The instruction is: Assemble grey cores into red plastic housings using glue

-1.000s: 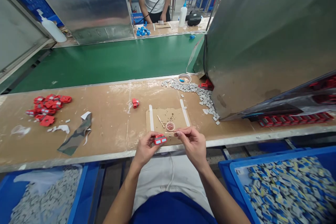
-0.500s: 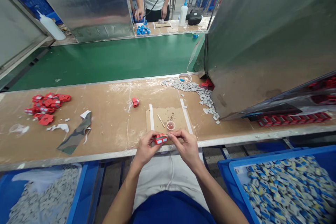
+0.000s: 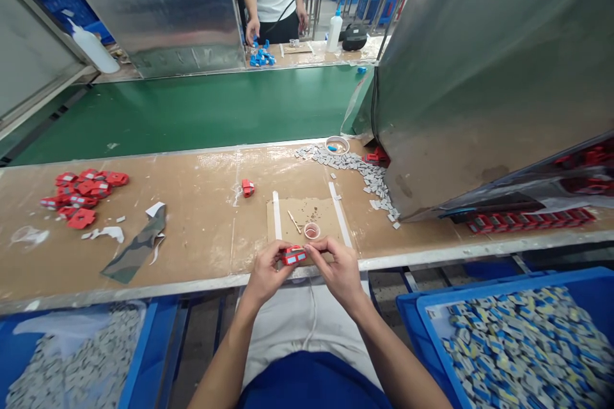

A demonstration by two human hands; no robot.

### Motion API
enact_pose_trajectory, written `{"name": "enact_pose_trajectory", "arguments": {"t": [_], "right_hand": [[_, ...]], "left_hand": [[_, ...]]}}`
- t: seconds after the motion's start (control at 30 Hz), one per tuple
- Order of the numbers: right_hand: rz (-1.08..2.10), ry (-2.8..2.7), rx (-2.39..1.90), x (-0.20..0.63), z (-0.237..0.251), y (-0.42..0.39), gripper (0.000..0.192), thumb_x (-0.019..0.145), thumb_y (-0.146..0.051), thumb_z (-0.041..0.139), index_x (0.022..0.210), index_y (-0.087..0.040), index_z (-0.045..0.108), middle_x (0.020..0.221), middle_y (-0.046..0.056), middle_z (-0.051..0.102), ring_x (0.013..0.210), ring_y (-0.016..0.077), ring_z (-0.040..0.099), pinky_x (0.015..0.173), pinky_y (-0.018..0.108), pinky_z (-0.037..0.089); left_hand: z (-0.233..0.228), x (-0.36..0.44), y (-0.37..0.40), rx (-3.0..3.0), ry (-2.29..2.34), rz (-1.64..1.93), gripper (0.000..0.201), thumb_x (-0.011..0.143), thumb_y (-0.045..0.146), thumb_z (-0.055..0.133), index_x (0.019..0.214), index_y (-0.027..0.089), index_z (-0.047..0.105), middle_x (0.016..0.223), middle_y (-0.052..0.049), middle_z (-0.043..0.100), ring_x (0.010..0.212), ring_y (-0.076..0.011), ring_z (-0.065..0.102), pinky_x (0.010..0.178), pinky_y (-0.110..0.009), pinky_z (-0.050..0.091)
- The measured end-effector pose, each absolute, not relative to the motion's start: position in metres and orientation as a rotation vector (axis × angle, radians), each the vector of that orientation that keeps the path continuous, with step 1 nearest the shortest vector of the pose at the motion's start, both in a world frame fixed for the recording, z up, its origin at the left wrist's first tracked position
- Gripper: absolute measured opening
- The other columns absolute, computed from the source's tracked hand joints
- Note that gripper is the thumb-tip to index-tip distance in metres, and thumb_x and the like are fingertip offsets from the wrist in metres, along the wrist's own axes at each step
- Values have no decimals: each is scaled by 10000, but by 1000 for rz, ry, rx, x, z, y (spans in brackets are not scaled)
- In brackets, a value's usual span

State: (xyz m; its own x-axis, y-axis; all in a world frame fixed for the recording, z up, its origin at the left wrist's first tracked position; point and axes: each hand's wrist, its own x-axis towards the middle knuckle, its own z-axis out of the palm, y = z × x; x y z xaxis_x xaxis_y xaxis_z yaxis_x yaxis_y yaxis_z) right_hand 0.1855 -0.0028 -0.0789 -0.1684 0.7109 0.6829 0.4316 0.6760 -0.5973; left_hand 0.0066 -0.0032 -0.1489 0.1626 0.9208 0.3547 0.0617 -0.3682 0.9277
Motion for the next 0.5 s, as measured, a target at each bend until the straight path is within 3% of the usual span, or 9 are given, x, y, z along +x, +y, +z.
{"name": "enact_pose_trajectory", "arguments": {"t": [0.17,0.37,0.5], "right_hand": [[307,-1808,-939,185,-76,-5,131,953,-140,655,835,-161,604,768,-6,680,655,97,663,616,184,522],[303,-1685,-977,202,-66,-1,65,956,-157,669,901,-187,649,902,-15,714,833,81,691,759,172,535],[233,-1627,-1037,217,-69,15,133,963,-183,656,832,-170,637,917,33,667,842,98,644,707,198,513]], "left_hand": [[-150,5,-3,1609,968,1313,218,911,269,690,1065,122,644,985,-75,676,907,-124,690,826,-193,552],[-154,3,-2,1535,968,1281,283,905,336,723,1069,124,631,1017,-89,681,933,-135,690,850,-210,546],[-157,2,-2,1501,965,1248,317,905,368,724,1082,125,621,1061,-107,690,957,-145,695,865,-220,551]]}}
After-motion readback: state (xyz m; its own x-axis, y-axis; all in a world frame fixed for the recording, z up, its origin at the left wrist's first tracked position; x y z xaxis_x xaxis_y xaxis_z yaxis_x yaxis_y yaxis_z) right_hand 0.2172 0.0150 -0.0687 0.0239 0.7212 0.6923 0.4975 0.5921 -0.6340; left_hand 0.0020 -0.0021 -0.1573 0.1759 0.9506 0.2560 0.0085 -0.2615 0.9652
